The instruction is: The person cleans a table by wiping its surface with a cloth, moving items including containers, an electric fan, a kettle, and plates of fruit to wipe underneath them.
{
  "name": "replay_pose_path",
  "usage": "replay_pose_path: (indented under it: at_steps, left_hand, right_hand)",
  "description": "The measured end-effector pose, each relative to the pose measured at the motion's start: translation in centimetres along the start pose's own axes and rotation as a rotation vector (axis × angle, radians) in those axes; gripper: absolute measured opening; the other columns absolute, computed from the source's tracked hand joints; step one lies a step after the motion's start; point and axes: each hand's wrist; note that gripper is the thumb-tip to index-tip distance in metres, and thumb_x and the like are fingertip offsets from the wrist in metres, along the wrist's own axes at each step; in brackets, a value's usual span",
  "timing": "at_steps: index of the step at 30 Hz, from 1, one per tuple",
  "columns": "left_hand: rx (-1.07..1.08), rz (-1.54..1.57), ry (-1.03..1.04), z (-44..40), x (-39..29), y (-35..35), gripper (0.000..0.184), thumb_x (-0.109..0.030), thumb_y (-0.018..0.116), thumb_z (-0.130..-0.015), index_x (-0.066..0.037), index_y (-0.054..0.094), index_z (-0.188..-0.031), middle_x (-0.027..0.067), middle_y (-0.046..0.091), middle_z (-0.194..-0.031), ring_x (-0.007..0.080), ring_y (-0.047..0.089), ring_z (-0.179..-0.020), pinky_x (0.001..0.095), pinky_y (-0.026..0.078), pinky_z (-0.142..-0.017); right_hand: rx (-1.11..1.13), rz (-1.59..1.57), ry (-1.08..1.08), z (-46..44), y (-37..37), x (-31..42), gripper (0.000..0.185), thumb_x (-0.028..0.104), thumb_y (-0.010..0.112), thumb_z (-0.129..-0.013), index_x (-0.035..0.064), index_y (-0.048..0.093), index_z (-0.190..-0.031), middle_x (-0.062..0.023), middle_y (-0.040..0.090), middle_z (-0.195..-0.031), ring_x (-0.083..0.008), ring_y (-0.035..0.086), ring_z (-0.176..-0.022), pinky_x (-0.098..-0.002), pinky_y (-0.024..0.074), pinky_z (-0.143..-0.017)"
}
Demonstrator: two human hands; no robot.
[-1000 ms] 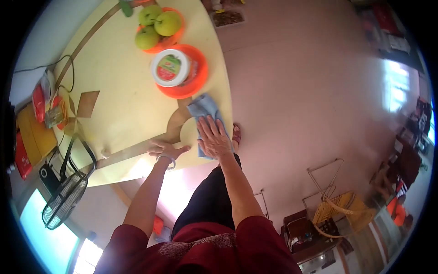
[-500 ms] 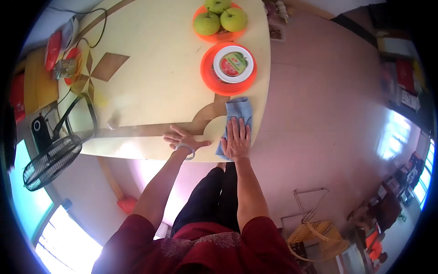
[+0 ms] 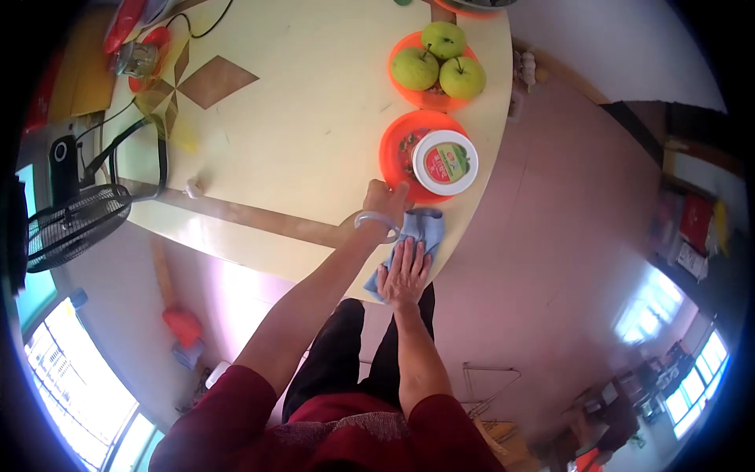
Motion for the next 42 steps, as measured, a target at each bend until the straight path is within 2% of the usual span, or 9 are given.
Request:
replay_pose_path:
  at_steps: [1, 5, 7, 14, 16, 20, 28, 35, 42]
  left_hand:
    - [-0.076, 0.119, -0.052, -0.9, 0.5, 1.4, 0.039, -0.03, 0.061, -0.078, 0.002, 0.044, -0.092, 0.0192, 0.058, -0.081, 0.0267, 0.063, -0.068, 0.034, 0.052, -0.055]
    - [-0.171, 0.218, -0.023, -2.1, 1.1, 2.5, 0.036, -0.021, 0.061, -0.077, 0.002, 0.043, -0.099, 0.0239, 0.059, -0.083, 0.0354, 0.062, -0.074, 0.0408, 0.053, -0.061]
    - [-0.098, 0.174, -0.033, 0.8, -2.6, -0.3, 0.03, -0.012, 0.058, -0.08, 0.001, 0.04, -0.1, 0.0206, 0.058, -0.086, 0.0287, 0.064, -0.068, 0.0367, 0.057, -0.051]
    - [-0.128, 0.445, -0.104, -0.5, 5.4, -1.6, 0.027, -0.009, 0.055, -0.08, 0.0, 0.041, -0.101, 0.022, 0.061, -0.079, 0.0295, 0.065, -0.066, 0.0371, 0.056, -0.049]
    - [-0.147, 0.813, -0.137, 0.7, 6.3, -3.6, 0.026, -0.004, 0.053, -0.08, 0.0, 0.04, -0.103, 0.0226, 0.061, -0.082, 0.0308, 0.064, -0.066, 0.0402, 0.057, -0.051]
    - [-0.253, 0.522, -0.083, 3.3, 8.4, -8.1, 0.025, 0.002, 0.049, -0.081, 0.001, 0.039, -0.104, 0.0217, 0.061, -0.08, 0.0302, 0.065, -0.067, 0.0397, 0.057, -0.053]
    - [-0.445, 0.748, -0.294, 7.0, 13.2, -14.5, 0.024, 0.003, 0.047, -0.081, 0.0, 0.041, -0.104, 0.0192, 0.061, -0.085, 0.0283, 0.065, -0.069, 0.0358, 0.059, -0.056]
    - [-0.512, 0.954, -0.284, 7.0, 17.8, -16.2, 0.024, -0.001, 0.05, -0.084, -0.002, 0.041, -0.106, 0.0184, 0.061, -0.086, 0.0257, 0.065, -0.066, 0.0341, 0.059, -0.054]
    - [-0.488, 0.895, -0.283, 6.3, 19.1, -15.9, 0.027, -0.017, 0.058, -0.084, -0.005, 0.05, -0.107, 0.01, 0.062, -0.091, 0.0199, 0.065, -0.071, 0.0299, 0.058, -0.054]
  right_hand:
    - [0.012, 0.005, -0.001, 0.0, 0.0, 0.0, 0.063, 0.038, 0.046, -0.08, -0.0026, 0.036, -0.128, -0.0174, 0.028, -0.14, -0.0396, 0.023, -0.128, -0.0548, 0.0177, -0.102]
    - [0.034, -0.004, -0.003, -0.3, 0.4, -0.2, 0.064, 0.038, 0.048, -0.079, -0.0023, 0.037, -0.127, -0.0178, 0.028, -0.139, -0.04, 0.022, -0.129, -0.055, 0.0176, -0.102]
    - [0.059, -0.018, 0.003, 0.1, 0.3, -0.2, 0.065, 0.037, 0.05, -0.078, -0.0019, 0.035, -0.128, -0.0174, 0.028, -0.139, -0.0398, 0.022, -0.129, -0.0551, 0.0172, -0.102]
    - [0.039, -0.014, -0.055, 0.5, 1.0, -0.8, 0.065, 0.04, 0.048, -0.081, -0.0019, 0.035, -0.128, -0.0182, 0.028, -0.139, -0.0407, 0.022, -0.128, -0.0562, 0.0175, -0.101]
    - [0.04, -0.052, -0.086, 0.4, 0.7, -1.0, 0.064, 0.037, 0.047, -0.082, -0.005, 0.033, -0.128, -0.0211, 0.03, -0.136, -0.0426, 0.022, -0.128, -0.0565, 0.016, -0.101]
    - [0.061, -0.034, -0.129, 0.5, 0.7, -1.4, 0.064, 0.038, 0.048, -0.082, -0.0041, 0.034, -0.128, -0.0204, 0.028, -0.138, -0.0418, 0.022, -0.128, -0.0565, 0.017, -0.101]
    - [0.189, 0.039, -0.358, -0.1, -0.6, -2.3, 0.065, 0.038, 0.052, -0.079, -0.0035, 0.038, -0.127, -0.0204, 0.028, -0.139, -0.041, 0.024, -0.128, -0.0568, 0.0166, -0.101]
    - [0.296, -0.053, -1.011, -10.2, -1.7, -0.5, 0.061, 0.037, 0.047, -0.082, 0.0036, 0.035, -0.132, -0.0106, 0.027, -0.142, -0.0289, 0.022, -0.132, -0.0463, 0.017, -0.106]
    - [-0.085, -0.075, -0.812, -25.8, 0.3, 10.8, 0.061, 0.036, 0.052, -0.08, 0.0014, 0.038, -0.129, -0.0133, 0.032, -0.138, -0.0313, 0.025, -0.129, -0.0471, 0.0221, -0.104]
Point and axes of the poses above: each hand's wrist, its own z-axis away from the middle knuckle, its own y-axis out of the palm, x = y × z
